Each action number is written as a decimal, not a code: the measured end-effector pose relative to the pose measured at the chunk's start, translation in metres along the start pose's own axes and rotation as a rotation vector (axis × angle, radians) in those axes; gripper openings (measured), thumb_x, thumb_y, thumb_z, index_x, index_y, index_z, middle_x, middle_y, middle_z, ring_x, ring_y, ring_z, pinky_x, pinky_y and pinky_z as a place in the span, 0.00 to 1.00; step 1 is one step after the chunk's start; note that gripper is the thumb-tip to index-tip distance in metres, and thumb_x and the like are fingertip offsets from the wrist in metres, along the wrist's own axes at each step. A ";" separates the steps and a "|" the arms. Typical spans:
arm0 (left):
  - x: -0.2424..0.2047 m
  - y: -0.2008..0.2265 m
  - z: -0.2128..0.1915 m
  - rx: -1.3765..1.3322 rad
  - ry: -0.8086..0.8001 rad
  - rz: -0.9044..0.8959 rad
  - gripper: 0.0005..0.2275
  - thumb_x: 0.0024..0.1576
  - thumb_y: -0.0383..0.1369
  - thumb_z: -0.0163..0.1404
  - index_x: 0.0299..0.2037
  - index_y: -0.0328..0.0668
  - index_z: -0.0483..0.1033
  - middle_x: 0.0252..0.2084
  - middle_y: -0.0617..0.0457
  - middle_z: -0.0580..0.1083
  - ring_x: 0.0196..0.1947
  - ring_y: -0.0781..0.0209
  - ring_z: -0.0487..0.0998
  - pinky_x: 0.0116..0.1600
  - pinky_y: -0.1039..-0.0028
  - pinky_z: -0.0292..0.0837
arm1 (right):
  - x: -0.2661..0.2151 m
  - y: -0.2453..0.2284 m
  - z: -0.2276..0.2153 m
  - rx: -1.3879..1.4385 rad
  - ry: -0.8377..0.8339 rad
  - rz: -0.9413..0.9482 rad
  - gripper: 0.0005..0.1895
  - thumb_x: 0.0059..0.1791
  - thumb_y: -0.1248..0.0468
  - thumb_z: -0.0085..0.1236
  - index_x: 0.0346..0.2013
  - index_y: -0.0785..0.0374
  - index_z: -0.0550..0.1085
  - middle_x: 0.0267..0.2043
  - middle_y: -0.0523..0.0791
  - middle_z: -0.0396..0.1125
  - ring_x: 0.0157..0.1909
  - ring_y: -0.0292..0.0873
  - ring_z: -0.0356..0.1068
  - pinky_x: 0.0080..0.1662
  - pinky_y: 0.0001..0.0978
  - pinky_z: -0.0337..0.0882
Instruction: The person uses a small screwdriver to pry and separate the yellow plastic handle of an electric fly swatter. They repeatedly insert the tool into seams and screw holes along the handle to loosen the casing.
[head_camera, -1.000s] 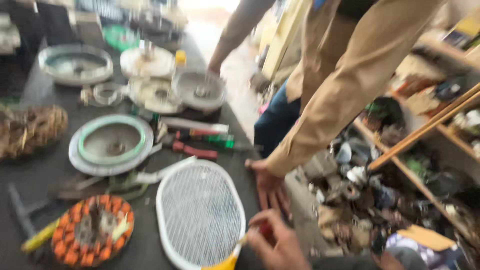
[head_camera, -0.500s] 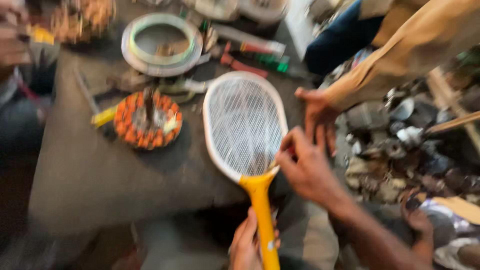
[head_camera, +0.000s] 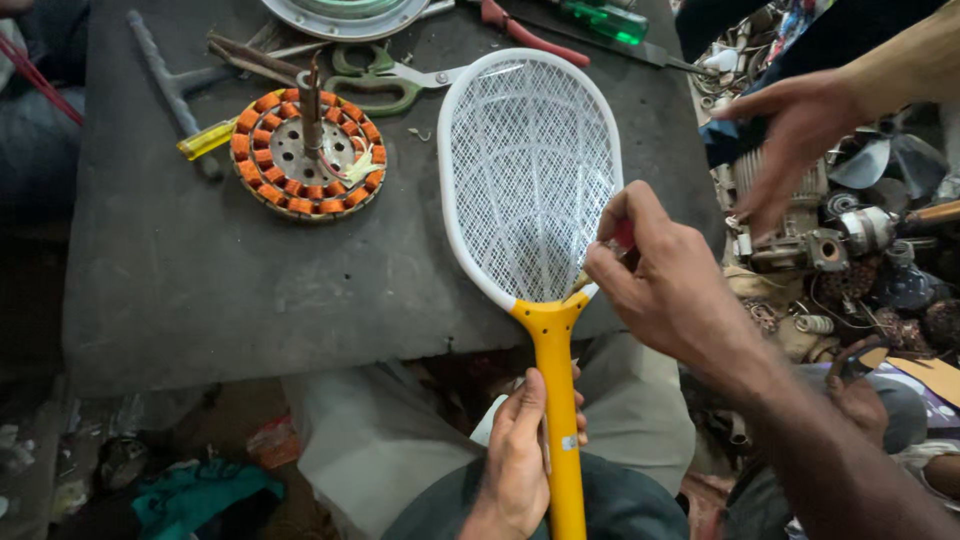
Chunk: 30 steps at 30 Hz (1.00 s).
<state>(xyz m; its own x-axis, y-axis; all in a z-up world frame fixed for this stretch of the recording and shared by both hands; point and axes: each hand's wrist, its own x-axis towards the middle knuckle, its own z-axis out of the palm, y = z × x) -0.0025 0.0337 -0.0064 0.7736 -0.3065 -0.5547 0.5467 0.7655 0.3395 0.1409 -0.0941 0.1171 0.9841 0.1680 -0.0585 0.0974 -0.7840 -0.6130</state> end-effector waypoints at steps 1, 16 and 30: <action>-0.001 0.000 0.000 -0.004 -0.010 0.007 0.23 0.64 0.48 0.43 0.53 0.33 0.75 0.36 0.52 0.73 0.33 0.65 0.74 0.40 0.75 0.73 | 0.001 -0.002 0.001 -0.009 0.002 0.013 0.15 0.49 0.62 0.58 0.42 0.67 0.65 0.28 0.53 0.71 0.29 0.51 0.76 0.33 0.42 0.73; 0.001 -0.002 -0.001 0.001 0.021 -0.023 0.23 0.63 0.50 0.44 0.52 0.35 0.76 0.36 0.53 0.73 0.32 0.66 0.74 0.40 0.74 0.73 | 0.020 -0.020 -0.002 -0.249 -0.160 -0.018 0.15 0.50 0.58 0.57 0.43 0.65 0.67 0.28 0.53 0.73 0.32 0.54 0.77 0.36 0.46 0.75; 0.003 -0.010 -0.005 -0.020 0.033 -0.025 0.22 0.63 0.49 0.44 0.50 0.35 0.76 0.36 0.53 0.74 0.33 0.66 0.74 0.41 0.75 0.73 | 0.044 -0.013 -0.003 -0.296 -0.254 -0.108 0.14 0.46 0.57 0.58 0.38 0.61 0.68 0.29 0.53 0.73 0.34 0.61 0.74 0.37 0.53 0.72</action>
<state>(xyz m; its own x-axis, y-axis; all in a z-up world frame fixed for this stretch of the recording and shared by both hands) -0.0071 0.0275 -0.0154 0.7487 -0.3071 -0.5875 0.5589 0.7690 0.3103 0.1837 -0.0782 0.1249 0.9014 0.3723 -0.2212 0.2738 -0.8858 -0.3747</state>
